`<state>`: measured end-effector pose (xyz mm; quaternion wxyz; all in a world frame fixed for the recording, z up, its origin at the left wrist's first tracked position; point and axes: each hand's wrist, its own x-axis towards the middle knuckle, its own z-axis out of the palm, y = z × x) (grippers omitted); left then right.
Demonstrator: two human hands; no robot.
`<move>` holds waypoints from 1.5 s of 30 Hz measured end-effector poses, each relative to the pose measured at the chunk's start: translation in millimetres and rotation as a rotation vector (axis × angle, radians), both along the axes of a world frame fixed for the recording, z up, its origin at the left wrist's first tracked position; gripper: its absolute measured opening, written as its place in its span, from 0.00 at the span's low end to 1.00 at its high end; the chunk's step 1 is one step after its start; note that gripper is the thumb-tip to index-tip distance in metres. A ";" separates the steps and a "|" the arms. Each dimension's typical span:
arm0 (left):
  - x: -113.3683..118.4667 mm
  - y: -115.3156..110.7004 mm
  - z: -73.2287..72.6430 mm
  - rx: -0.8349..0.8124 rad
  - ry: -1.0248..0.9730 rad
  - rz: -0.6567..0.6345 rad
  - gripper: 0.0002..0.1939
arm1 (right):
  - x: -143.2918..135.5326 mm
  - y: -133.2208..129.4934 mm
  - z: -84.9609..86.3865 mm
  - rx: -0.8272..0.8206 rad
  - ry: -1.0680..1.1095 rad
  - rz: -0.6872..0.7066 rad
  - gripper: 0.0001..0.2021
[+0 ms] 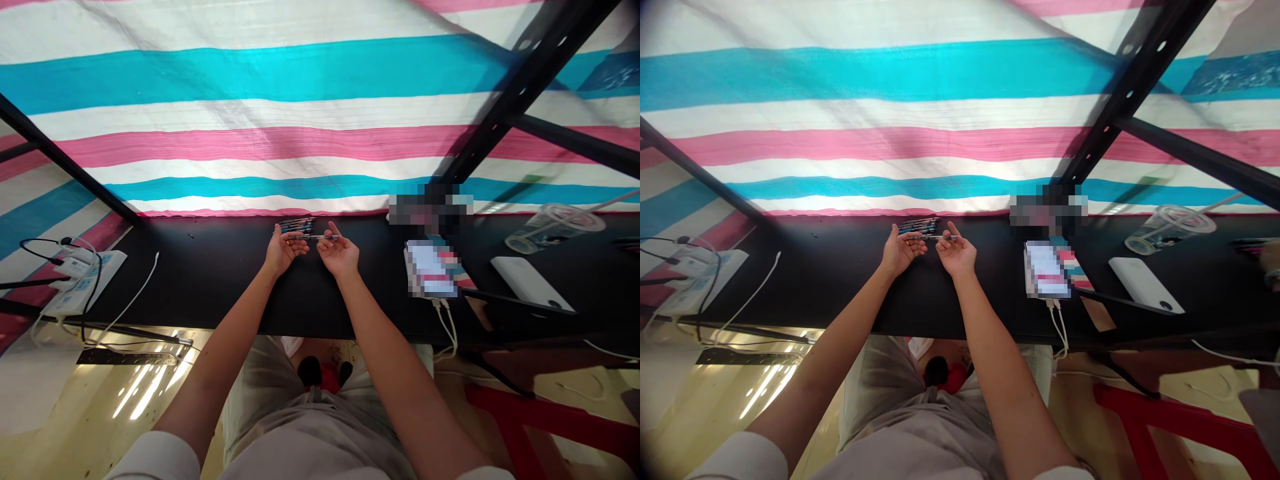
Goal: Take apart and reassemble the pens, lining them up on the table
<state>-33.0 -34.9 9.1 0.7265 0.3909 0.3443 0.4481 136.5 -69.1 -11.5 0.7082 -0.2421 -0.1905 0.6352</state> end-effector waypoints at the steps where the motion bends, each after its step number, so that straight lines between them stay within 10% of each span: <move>1: -0.1 0.3 -0.1 0.000 0.010 0.001 0.40 | -0.1 -0.1 0.3 -0.003 -0.011 -0.006 0.18; 31: -0.9 1.4 -6.4 0.174 0.178 0.036 0.34 | -0.7 1.7 -1.3 0.013 0.104 0.011 0.16; 37: -12.5 4.0 -16.7 0.750 0.850 0.161 0.06 | -10.3 9.6 -12.2 -0.132 -0.319 -0.136 0.09; 45: -27.0 8.7 -12.9 0.789 1.245 0.212 0.05 | -9.5 8.6 -24.3 -0.052 -1.202 -0.336 0.08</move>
